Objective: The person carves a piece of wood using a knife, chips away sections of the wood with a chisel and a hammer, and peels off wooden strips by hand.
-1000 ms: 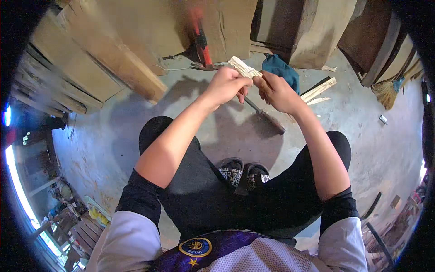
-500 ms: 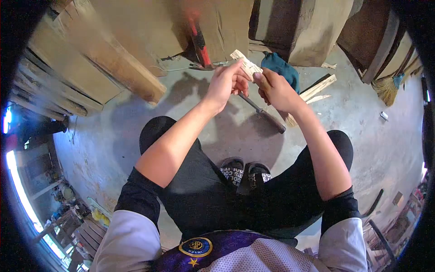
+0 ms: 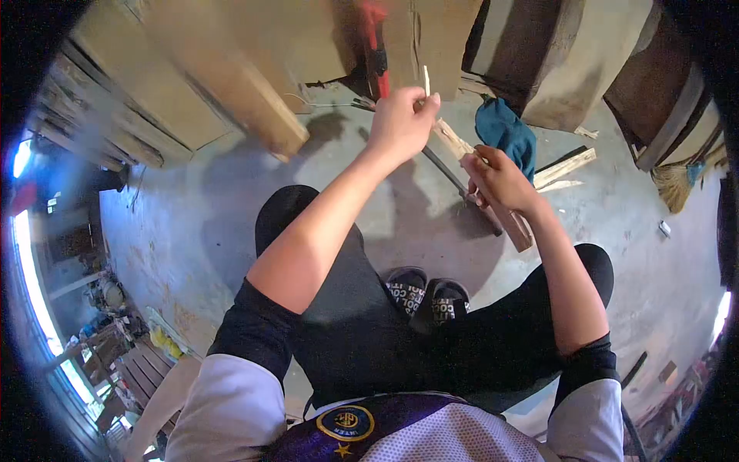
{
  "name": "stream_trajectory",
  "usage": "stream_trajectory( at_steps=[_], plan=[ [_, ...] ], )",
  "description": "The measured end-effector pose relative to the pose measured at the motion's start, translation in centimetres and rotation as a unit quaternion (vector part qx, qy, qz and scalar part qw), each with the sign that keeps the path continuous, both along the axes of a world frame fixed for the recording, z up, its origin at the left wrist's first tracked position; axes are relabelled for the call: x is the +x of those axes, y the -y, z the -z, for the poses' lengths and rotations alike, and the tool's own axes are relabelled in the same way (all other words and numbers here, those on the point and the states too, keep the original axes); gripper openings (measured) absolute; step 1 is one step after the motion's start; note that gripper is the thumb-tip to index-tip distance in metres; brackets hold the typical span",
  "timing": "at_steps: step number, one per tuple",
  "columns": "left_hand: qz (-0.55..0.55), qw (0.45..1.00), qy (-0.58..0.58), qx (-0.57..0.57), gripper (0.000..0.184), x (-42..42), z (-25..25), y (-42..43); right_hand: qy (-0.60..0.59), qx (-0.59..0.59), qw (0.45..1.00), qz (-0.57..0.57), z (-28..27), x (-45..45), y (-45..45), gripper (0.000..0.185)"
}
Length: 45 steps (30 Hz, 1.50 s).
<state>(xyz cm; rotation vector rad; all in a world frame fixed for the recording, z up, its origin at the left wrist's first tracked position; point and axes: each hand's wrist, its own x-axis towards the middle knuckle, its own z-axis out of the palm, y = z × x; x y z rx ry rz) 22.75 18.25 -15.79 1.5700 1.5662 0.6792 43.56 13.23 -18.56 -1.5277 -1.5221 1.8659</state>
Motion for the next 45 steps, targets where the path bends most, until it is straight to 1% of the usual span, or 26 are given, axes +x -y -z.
stream_trajectory(
  at_steps=[3, 6, 7, 9, 12, 15, 16, 19, 20, 21, 22, 23, 24, 25, 30, 33, 34, 37, 38, 41, 42, 45],
  plan=[
    [0.020, 0.994, -0.091, 0.051, 0.033, -0.5, -0.3, 0.8, -0.004, 0.007, 1.000, -0.001, -0.7, 0.0, -0.4, 0.032],
    [0.059, 0.967, -0.174, 0.179, 0.035, -0.8, 0.5, 1.3, -0.001, -0.025, 1.000, 0.005, -2.0, -0.1, -0.7, 0.032],
    [0.076, 0.967, -0.164, 0.182, 0.035, -0.9, 0.6, 1.3, -0.001, -0.029, 1.000, -0.004, -2.3, -0.1, -0.9, 0.032],
    [0.110, 0.967, -0.143, 0.181, 0.036, -1.2, 0.6, 1.6, 0.001, -0.042, 0.999, -0.021, -2.4, 0.1, -1.3, 0.032],
    [0.217, 0.950, -0.131, 0.185, 0.033, -1.3, -0.5, 1.7, -0.036, -0.078, 0.995, -0.043, -2.7, 0.8, -1.9, 0.032],
    [0.240, 0.968, -0.066, 0.000, 0.029, -1.2, -2.3, 1.9, -0.033, -0.084, 0.995, -0.048, -2.8, 1.6, -1.7, 0.033],
    [0.234, 0.972, -0.035, -0.014, 0.028, -1.2, -2.0, 2.0, -0.049, -0.112, 0.988, -0.089, -3.4, 1.9, -1.9, 0.035],
    [0.275, 0.958, 0.008, -0.078, 0.030, -1.4, -1.9, 1.9, -0.029, -0.129, 0.987, -0.094, -5.0, 2.1, -1.7, 0.032],
    [0.283, 0.956, 0.026, -0.074, 0.032, -1.5, -0.7, 2.0, -0.028, -0.135, 0.984, -0.116, -4.8, 2.2, -1.9, 0.032],
    [0.286, 0.953, -0.004, -0.102, 0.033, -1.3, -1.8, 2.3, 0.007, -0.117, 0.987, -0.112, -5.3, 2.1, -1.6, 0.034],
    [0.308, 0.949, -0.002, -0.070, 0.034, -1.6, -1.5, 2.4, -0.019, -0.145, 0.980, -0.137, -4.4, 2.3, -1.8, 0.035],
    [0.315, 0.947, 0.006, -0.058, 0.035, -1.7, -1.2, 2.5, -0.007, -0.131, 0.977, -0.166, -4.5, 2.2, -2.1, 0.037],
    [0.309, 0.950, -0.015, -0.049, 0.034, -1.6, -1.4, 2.7, 0.013, -0.140, 0.973, -0.181, -5.1, 1.9, -2.2, 0.037],
    [0.322, 0.945, -0.020, -0.043, 0.034, -1.7, -2.5, 2.8, -0.012, -0.146, 0.969, -0.199, -5.0, 1.9, -2.4, 0.037],
    [0.313, 0.946, -0.056, -0.059, 0.032, -1.8, -4.4, 3.8, -0.027, -0.146, 0.954, -0.261, -4.9, 1.6, -3.0, 0.035],
    [0.312, 0.950, -0.024, 0.012, 0.031, -2.1, -4.1, 4.6, -0.014, -0.154, 0.952, -0.264, -4.6, 1.5, -2.9, 0.035],
    [0.311, 0.950, -0.014, 0.011, 0.031, -2.2, -3.9, 4.7, -0.008, -0.158, 0.948, -0.276, -4.7, 1.4, -3.0, 0.035],
    [0.305, 0.952, 0.001, 0.006, 0.032, -2.9, -3.7, 5.1, 0.000, -0.177, 0.951, -0.253, -5.6, 0.4, -2.6, 0.034],
    [0.303, 0.953, 0.004, 0.002, 0.032, -3.0, -3.4, 5.2, -0.019, -0.141, 0.954, -0.264, -5.6, 0.3, -2.6, 0.033],
    [0.303, 0.953, 0.012, 0.021, 0.032, -3.0, -3.8, 5.9, -0.012, -0.185, 0.954, -0.237, -6.6, 0.0, -2.4, 0.032],
    [0.303, 0.953, 0.017, 0.027, 0.031, -3.0, -4.2, 6.0, -0.002, -0.191, 0.950, -0.247, -6.7, 0.1, -2.8, 0.030],
    [0.308, 0.950, 0.000, 0.043, 0.030, -3.1, -5.1, 6.2, -0.040, -0.195, 0.945, -0.260, -6.9, 0.1, -3.1, 0.030]
  ],
)
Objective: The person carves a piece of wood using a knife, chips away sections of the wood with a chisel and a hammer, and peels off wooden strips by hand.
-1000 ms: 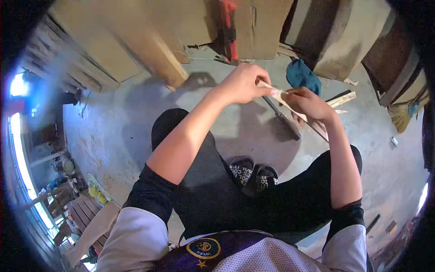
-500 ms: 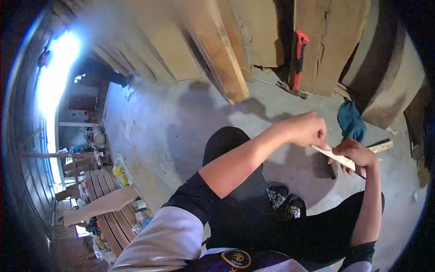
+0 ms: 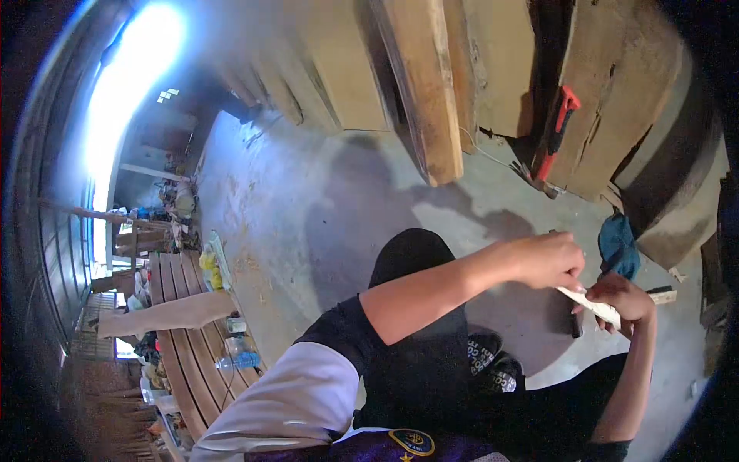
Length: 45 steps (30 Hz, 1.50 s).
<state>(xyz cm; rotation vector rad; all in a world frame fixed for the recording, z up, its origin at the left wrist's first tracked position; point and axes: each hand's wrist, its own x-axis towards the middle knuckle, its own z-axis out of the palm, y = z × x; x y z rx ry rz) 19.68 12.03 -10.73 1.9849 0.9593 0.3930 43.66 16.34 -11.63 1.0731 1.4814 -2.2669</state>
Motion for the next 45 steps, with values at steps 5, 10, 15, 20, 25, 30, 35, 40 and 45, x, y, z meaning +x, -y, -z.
stream_trajectory(
  at_steps=[5, 10, 15, 20, 25, 30, 35, 40, 45],
  plan=[
    [0.026, 0.999, -0.025, 0.016, 0.030, 0.3, 0.2, 0.4, 0.030, -0.015, 0.999, 0.011, 0.3, 0.3, 0.1, 0.032],
    [0.037, 0.996, -0.038, 0.076, 0.030, -0.1, -0.8, 0.1, 0.018, 0.016, 1.000, -0.011, 0.8, 0.7, 0.1, 0.032],
    [0.027, 0.993, -0.049, 0.102, 0.029, 0.1, -0.4, 0.4, 0.040, 0.031, 0.999, 0.010, 0.0, 0.7, 0.3, 0.029],
    [0.008, 0.993, -0.060, 0.102, 0.028, -0.4, -0.8, 0.5, 0.030, -0.010, 0.999, 0.036, -0.7, -0.1, 0.3, 0.029],
    [-0.008, 0.992, -0.071, 0.106, 0.028, -0.7, -1.9, 0.7, 0.015, 0.014, 1.000, 0.011, -0.8, -0.4, 0.0, 0.031],
    [-0.015, 0.991, -0.071, 0.112, 0.031, -1.0, -1.9, 0.8, 0.001, 0.035, 0.999, -0.003, -1.1, -0.7, -0.2, 0.034],
    [-0.018, 0.991, -0.068, 0.111, 0.031, -1.3, -2.1, 0.8, -0.019, 0.047, 0.999, -0.019, -1.0, -1.0, -0.6, 0.033],
    [-0.007, 0.987, -0.099, 0.129, 0.031, -0.9, -1.7, 0.8, 0.003, 0.066, 0.998, -0.003, -1.9, -1.0, 0.0, 0.035],
    [-0.068, 0.991, -0.063, 0.100, 0.032, -1.3, -1.2, 0.2, -0.004, 0.115, 0.993, -0.010, -2.1, -1.2, -0.1, 0.040]
  ],
)
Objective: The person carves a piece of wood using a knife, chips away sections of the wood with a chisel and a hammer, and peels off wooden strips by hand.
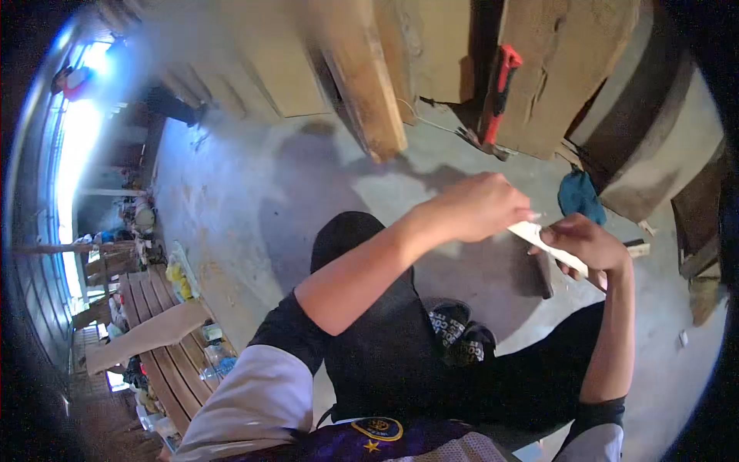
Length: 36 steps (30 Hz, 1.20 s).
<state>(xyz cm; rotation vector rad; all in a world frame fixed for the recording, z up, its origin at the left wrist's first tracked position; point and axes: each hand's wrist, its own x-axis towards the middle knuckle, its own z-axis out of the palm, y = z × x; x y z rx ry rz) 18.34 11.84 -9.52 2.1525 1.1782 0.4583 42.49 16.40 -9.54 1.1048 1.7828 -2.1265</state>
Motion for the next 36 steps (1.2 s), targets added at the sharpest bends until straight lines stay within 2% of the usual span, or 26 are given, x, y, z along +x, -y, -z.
stream_trajectory(
  at_steps=[4, 7, 11, 12, 15, 16, 19, 20, 22, 25, 26, 29, 30, 33, 35, 36],
  plan=[
    [-0.042, 0.998, 0.055, -0.012, 0.033, -0.7, 0.0, -0.8, -0.033, 0.044, 0.998, 0.044, 0.7, -0.5, 0.2, 0.036],
    [-0.082, 0.996, 0.008, -0.025, 0.031, -0.7, 0.1, -1.3, -0.031, 0.073, 0.995, 0.062, 1.9, -0.9, 0.4, 0.037],
    [-0.176, 0.984, 0.032, 0.023, 0.033, -2.2, 1.5, -2.0, -0.003, 0.096, 0.994, 0.056, 1.9, -1.0, 0.6, 0.039],
    [-0.205, 0.978, 0.006, -0.021, 0.035, -2.8, 0.6, -2.2, -0.002, 0.103, 0.993, 0.064, 1.9, -1.0, 0.7, 0.039],
    [-0.215, 0.972, -0.098, 0.005, 0.036, -4.2, 0.4, -2.4, -0.003, 0.129, 0.988, 0.087, 2.1, -1.1, 1.0, 0.040],
    [-0.224, 0.970, -0.097, -0.002, 0.037, -4.1, 0.7, -2.4, -0.008, 0.139, 0.986, 0.095, 2.4, -1.2, 1.0, 0.041],
    [-0.230, 0.960, -0.043, 0.155, 0.035, -3.7, 2.5, -2.0, -0.014, 0.164, 0.980, 0.108, 2.7, -1.3, 0.9, 0.042],
    [-0.231, 0.968, -0.031, 0.092, 0.033, -3.6, 3.0, -2.0, -0.015, 0.172, 0.979, 0.111, 2.8, -1.4, 0.9, 0.043],
    [-0.230, 0.973, -0.008, -0.031, 0.031, -2.5, 0.7, -2.2, -0.018, 0.160, 0.980, 0.119, 3.1, -1.4, 0.8, 0.044],
    [-0.111, 0.990, 0.057, -0.067, 0.029, -1.7, 0.1, -1.8, -0.062, 0.163, 0.976, 0.129, 4.1, -1.5, 0.7, 0.045],
    [-0.100, 0.992, 0.042, -0.070, 0.025, -1.4, -0.1, -1.6, -0.080, 0.167, 0.973, 0.136, 4.4, -1.3, 0.7, 0.046],
    [-0.124, 0.976, 0.109, -0.144, 0.021, -1.2, 0.8, -1.5, -0.070, 0.199, 0.973, 0.096, 3.7, -0.7, 0.0, 0.045],
    [-0.116, 0.980, 0.086, -0.139, 0.020, -1.0, 0.0, -1.5, -0.051, 0.195, 0.975, 0.090, 4.0, -0.4, -0.2, 0.041],
    [-0.119, 0.985, 0.041, -0.121, 0.021, -1.4, -0.1, -1.5, -0.058, 0.401, 0.902, 0.151, 5.9, 3.1, -1.6, 0.036],
    [-0.102, 0.994, 0.001, -0.035, 0.023, -2.0, 0.7, -1.5, 0.009, 0.349, 0.908, 0.233, 2.1, 7.0, -2.4, 0.034],
    [-0.103, 0.994, -0.019, -0.010, 0.023, -2.2, 0.8, -1.4, -0.032, 0.306, 0.882, 0.356, 1.9, 9.2, -2.2, 0.035]
  ],
)
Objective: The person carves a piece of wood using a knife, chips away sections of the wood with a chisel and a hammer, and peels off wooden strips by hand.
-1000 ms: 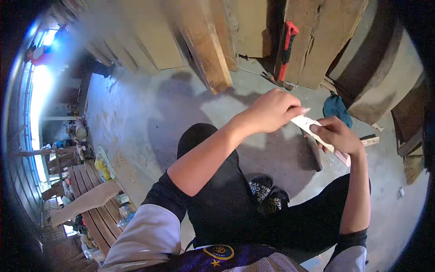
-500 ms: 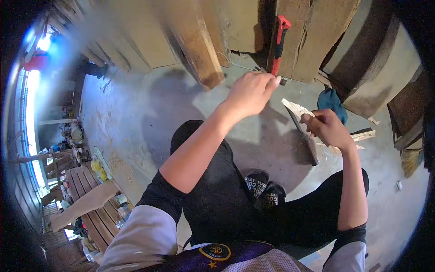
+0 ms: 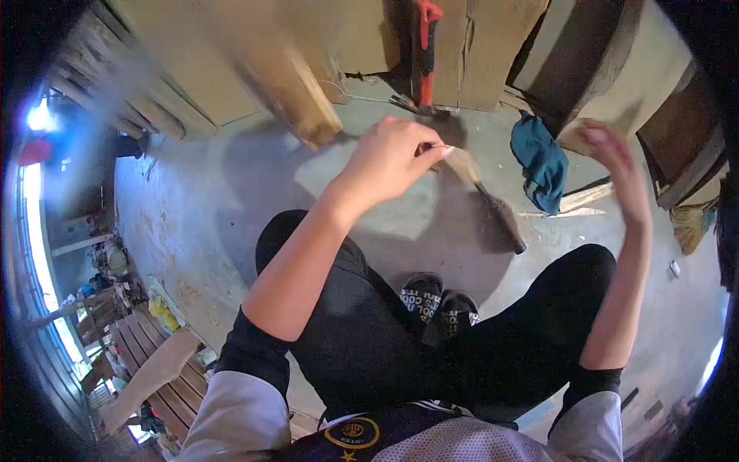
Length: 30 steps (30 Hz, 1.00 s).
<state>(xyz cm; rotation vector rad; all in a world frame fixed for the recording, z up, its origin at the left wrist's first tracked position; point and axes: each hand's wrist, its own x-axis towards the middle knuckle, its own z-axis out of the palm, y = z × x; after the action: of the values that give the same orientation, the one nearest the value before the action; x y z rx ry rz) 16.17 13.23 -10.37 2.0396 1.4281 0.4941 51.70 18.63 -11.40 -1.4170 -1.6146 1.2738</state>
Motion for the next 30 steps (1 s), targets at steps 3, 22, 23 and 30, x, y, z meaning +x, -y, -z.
stream_trajectory(
  at_steps=[3, 22, 23, 30],
  plan=[
    [-0.010, 0.998, -0.064, 0.024, 0.024, -0.6, 0.6, 0.1, -0.133, -0.023, 0.969, 0.208, 5.2, 11.7, 2.3, 0.041],
    [-0.038, 0.985, -0.147, -0.078, 0.018, 1.2, 2.4, -1.8, 0.474, -0.448, 0.579, 0.489, 24.2, 28.6, 65.9, 0.094],
    [-0.029, 0.985, -0.153, -0.073, 0.019, 1.5, 2.4, -1.9, 0.472, -0.469, 0.579, 0.472, 24.3, 28.9, 65.8, 0.094],
    [0.019, 0.984, -0.164, -0.064, 0.021, 2.5, 3.2, -2.6, 0.470, -0.398, 0.677, 0.402, 22.9, 25.1, 64.5, 0.065]
  ],
)
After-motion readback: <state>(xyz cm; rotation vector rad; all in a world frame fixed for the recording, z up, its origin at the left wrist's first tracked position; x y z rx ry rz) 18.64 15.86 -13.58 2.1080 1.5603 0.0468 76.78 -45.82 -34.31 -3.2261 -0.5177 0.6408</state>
